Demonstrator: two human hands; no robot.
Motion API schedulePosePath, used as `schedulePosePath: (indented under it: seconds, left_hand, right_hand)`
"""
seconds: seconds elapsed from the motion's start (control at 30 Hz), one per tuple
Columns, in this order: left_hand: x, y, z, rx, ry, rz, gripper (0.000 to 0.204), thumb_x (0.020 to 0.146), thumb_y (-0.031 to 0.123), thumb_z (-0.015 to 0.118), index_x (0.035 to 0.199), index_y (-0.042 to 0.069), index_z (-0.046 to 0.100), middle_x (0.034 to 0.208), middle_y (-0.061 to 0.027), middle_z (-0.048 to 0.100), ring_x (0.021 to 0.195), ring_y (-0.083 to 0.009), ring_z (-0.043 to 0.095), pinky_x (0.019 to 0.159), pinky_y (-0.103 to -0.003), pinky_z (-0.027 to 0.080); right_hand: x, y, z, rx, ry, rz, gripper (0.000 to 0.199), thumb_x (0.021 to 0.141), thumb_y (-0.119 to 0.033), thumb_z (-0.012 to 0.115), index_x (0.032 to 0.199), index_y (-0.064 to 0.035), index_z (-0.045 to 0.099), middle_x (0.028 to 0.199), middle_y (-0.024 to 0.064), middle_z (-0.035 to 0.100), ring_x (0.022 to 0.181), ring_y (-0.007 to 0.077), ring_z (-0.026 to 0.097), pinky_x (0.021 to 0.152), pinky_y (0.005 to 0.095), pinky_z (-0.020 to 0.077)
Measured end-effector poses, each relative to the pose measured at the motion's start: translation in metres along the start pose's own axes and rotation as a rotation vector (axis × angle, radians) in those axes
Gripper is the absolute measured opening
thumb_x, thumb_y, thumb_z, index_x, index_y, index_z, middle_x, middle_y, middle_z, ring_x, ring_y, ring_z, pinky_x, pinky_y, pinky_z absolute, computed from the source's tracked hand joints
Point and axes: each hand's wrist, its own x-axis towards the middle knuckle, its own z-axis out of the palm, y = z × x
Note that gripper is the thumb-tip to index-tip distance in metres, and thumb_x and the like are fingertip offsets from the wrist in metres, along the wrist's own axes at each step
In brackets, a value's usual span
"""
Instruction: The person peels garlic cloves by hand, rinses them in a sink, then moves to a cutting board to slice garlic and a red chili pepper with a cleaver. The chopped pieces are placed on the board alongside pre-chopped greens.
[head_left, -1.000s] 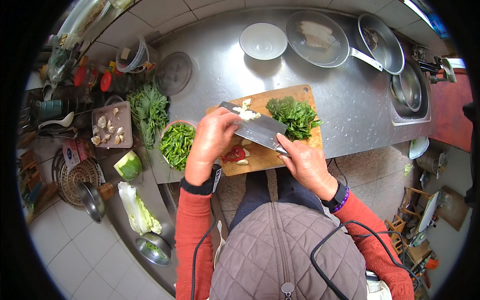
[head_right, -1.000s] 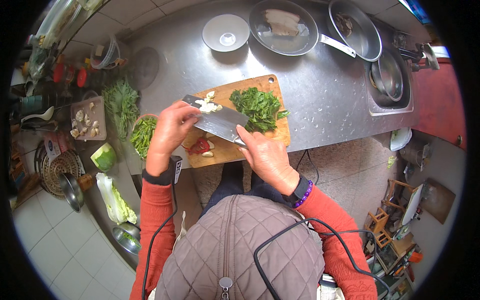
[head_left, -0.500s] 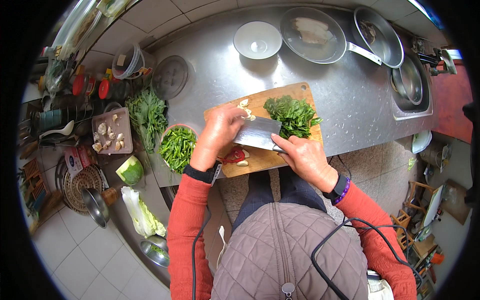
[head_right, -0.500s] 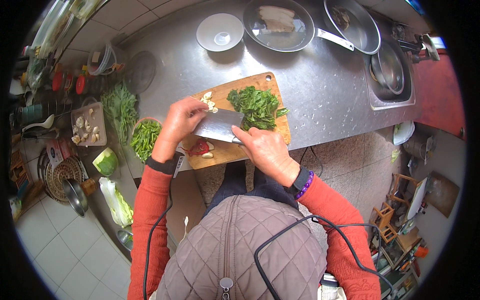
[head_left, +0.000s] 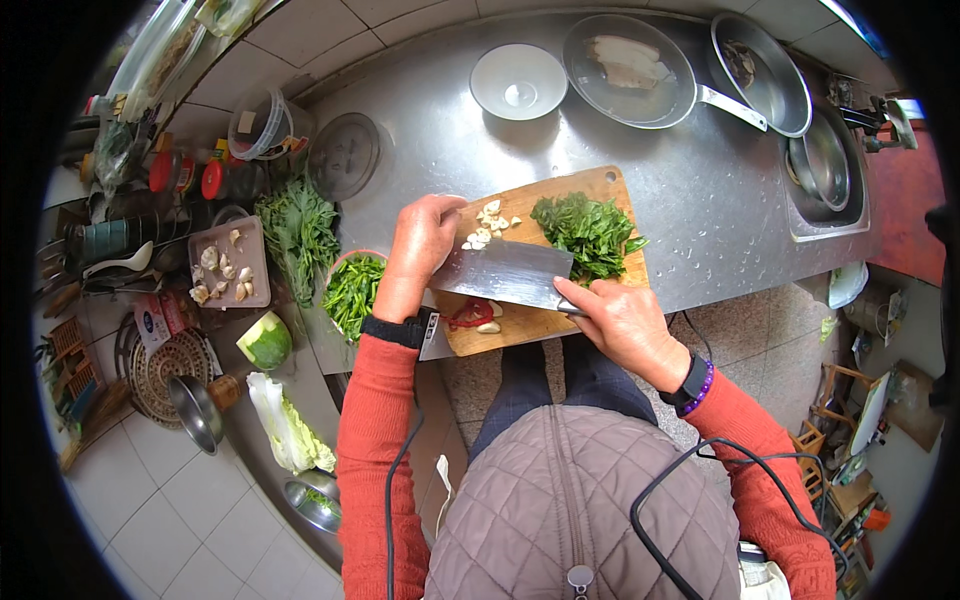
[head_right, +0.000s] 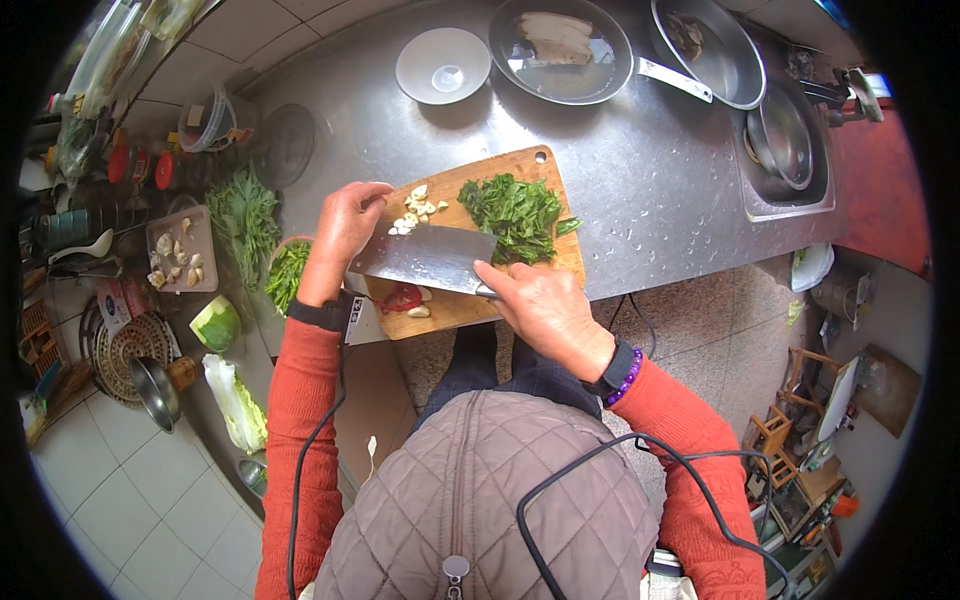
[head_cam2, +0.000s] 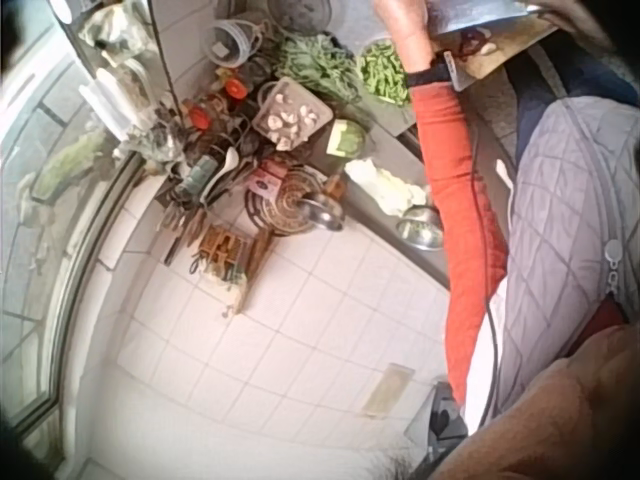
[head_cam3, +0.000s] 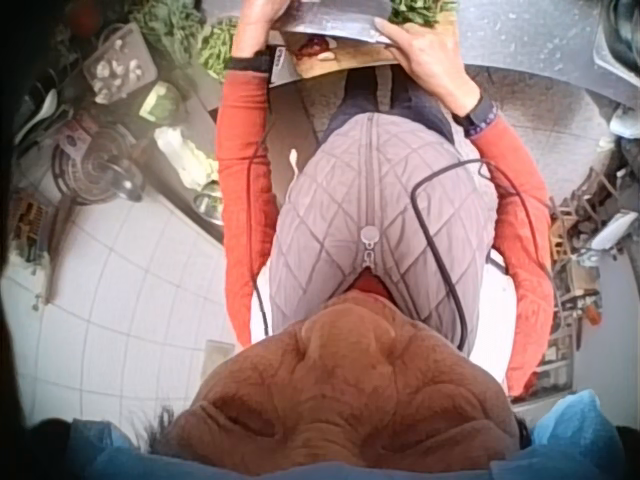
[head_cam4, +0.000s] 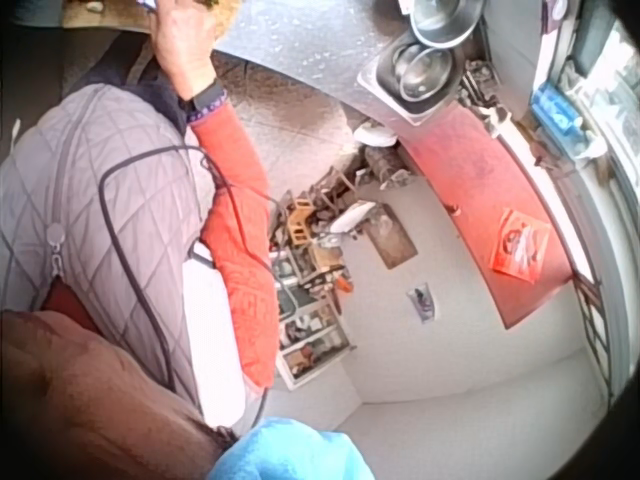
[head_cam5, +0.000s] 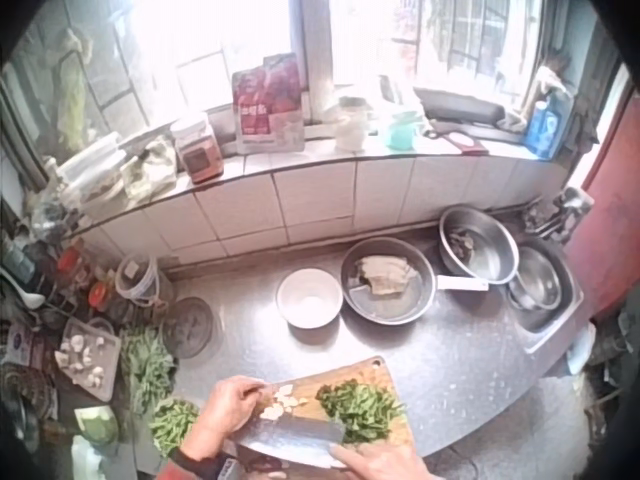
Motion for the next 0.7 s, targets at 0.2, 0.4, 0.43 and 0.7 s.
schedulePosePath:
  seconds: [0.2,0.4,0.43,0.7]
  left_hand:
    - [0.001,-0.002,0.011,-0.096,-0.126,-0.172,0.021,0.090,0.010,0.059,0.106,0.001,0.071,0.079,-0.0106,0.070,0.072,-0.0145,0.064,0.068,-0.031,0.052]
    - [-0.013,0.016,-0.005,-0.164,-0.287,-0.125,0.013,0.086,0.009,0.066,0.095,0.002,0.071,0.079,-0.0085,0.067,0.071,-0.0164,0.064,0.068,-0.032,0.051]
    - [-0.013,0.017,-0.005,-0.123,-0.283,-0.069,0.012,0.084,0.008,0.067,0.093,0.002,0.071,0.080,-0.0089,0.067,0.073,-0.0177,0.064,0.069,-0.032,0.051]
    - [0.003,0.016,0.010,-0.107,-0.092,0.019,0.012,0.081,0.004,0.068,0.092,0.005,0.073,0.089,-0.0095,0.069,0.082,-0.0197,0.066,0.077,-0.031,0.051]
  right_hand:
    - [-0.008,0.004,-0.001,0.017,-0.013,0.035,0.050,0.077,-0.012,0.073,0.126,-0.0158,0.062,0.076,0.0076,0.059,0.068,0.0293,0.063,0.059,0.0416,0.0518]
    - [-0.006,0.006,-0.004,0.001,-0.002,0.042,0.050,0.078,-0.012,0.073,0.126,-0.0171,0.062,0.076,0.0072,0.059,0.069,0.0292,0.063,0.059,0.0413,0.0518]
    - [-0.005,0.006,-0.005,-0.009,-0.004,0.036,0.050,0.078,-0.012,0.073,0.126,-0.0171,0.062,0.076,0.0073,0.059,0.069,0.0291,0.063,0.058,0.0412,0.0518]
    - [-0.011,0.010,-0.007,0.040,0.000,0.046,0.044,0.080,-0.015,0.070,0.123,-0.0163,0.063,0.080,0.0093,0.063,0.073,0.0304,0.065,0.063,0.0413,0.0530]
